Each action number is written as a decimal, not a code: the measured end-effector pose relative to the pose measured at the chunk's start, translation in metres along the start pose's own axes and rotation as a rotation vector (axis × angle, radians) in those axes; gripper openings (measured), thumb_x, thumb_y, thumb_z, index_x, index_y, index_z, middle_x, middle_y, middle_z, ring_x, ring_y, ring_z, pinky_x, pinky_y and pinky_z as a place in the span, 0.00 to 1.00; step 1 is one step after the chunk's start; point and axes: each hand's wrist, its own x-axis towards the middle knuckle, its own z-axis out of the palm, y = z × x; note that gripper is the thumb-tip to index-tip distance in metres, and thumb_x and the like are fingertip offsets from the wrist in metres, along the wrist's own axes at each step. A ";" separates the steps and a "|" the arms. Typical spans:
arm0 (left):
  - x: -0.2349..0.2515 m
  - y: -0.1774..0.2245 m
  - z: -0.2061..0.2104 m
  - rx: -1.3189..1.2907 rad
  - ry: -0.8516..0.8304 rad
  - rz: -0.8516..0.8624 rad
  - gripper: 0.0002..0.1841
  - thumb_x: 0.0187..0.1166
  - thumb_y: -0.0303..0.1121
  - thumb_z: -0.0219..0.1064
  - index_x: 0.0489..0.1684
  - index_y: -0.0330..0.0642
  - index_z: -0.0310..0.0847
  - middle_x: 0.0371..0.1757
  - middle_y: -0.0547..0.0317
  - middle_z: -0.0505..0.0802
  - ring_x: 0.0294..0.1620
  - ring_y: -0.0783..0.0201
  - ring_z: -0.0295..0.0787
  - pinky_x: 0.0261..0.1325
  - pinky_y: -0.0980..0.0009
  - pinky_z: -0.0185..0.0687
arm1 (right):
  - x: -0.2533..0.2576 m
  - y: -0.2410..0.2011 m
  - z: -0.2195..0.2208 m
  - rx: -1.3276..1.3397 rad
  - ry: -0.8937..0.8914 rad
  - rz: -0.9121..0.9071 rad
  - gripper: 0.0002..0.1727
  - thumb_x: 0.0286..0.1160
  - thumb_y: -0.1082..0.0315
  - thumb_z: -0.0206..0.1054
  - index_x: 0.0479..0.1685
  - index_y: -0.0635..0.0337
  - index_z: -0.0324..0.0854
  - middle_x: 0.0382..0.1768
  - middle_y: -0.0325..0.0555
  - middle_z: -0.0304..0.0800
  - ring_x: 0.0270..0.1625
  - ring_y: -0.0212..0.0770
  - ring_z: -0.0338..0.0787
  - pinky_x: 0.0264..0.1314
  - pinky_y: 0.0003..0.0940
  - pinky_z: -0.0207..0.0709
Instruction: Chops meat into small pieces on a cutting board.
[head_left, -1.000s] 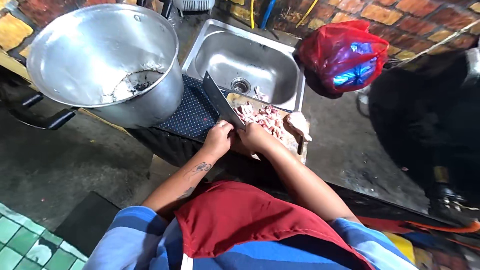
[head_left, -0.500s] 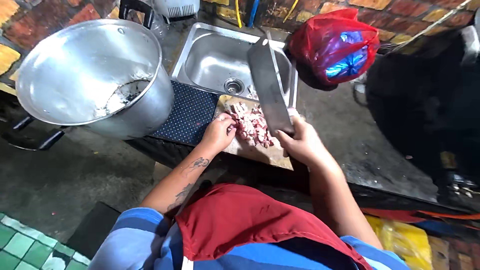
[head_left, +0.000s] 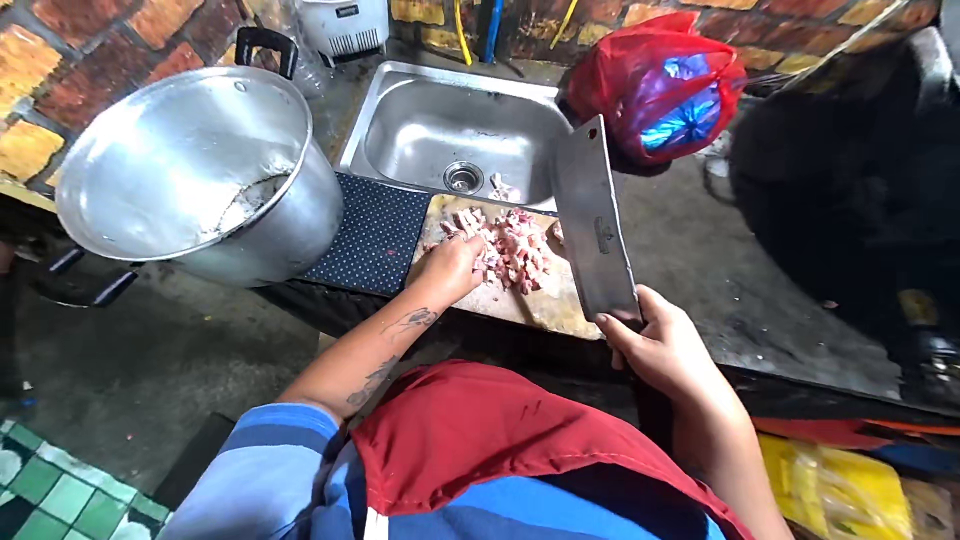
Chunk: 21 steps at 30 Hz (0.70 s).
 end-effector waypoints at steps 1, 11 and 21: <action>0.001 0.000 -0.001 0.003 0.002 -0.026 0.18 0.69 0.34 0.77 0.56 0.38 0.85 0.58 0.38 0.89 0.59 0.40 0.89 0.62 0.42 0.84 | -0.001 0.001 0.000 0.003 0.010 0.003 0.16 0.77 0.64 0.66 0.59 0.62 0.77 0.28 0.38 0.85 0.16 0.26 0.81 0.19 0.24 0.79; -0.002 -0.008 0.008 -0.050 0.087 0.037 0.18 0.71 0.39 0.73 0.56 0.41 0.86 0.50 0.44 0.93 0.54 0.43 0.91 0.58 0.41 0.84 | -0.004 0.005 0.000 0.047 0.015 -0.037 0.16 0.76 0.64 0.66 0.58 0.62 0.77 0.27 0.36 0.85 0.16 0.25 0.81 0.18 0.23 0.79; -0.008 -0.030 -0.010 -0.668 0.176 0.044 0.27 0.70 0.24 0.73 0.71 0.36 0.76 0.60 0.43 0.90 0.50 0.56 0.93 0.54 0.56 0.91 | 0.009 -0.006 0.022 0.021 -0.148 0.005 0.17 0.81 0.67 0.65 0.64 0.63 0.75 0.29 0.41 0.86 0.17 0.28 0.81 0.21 0.27 0.80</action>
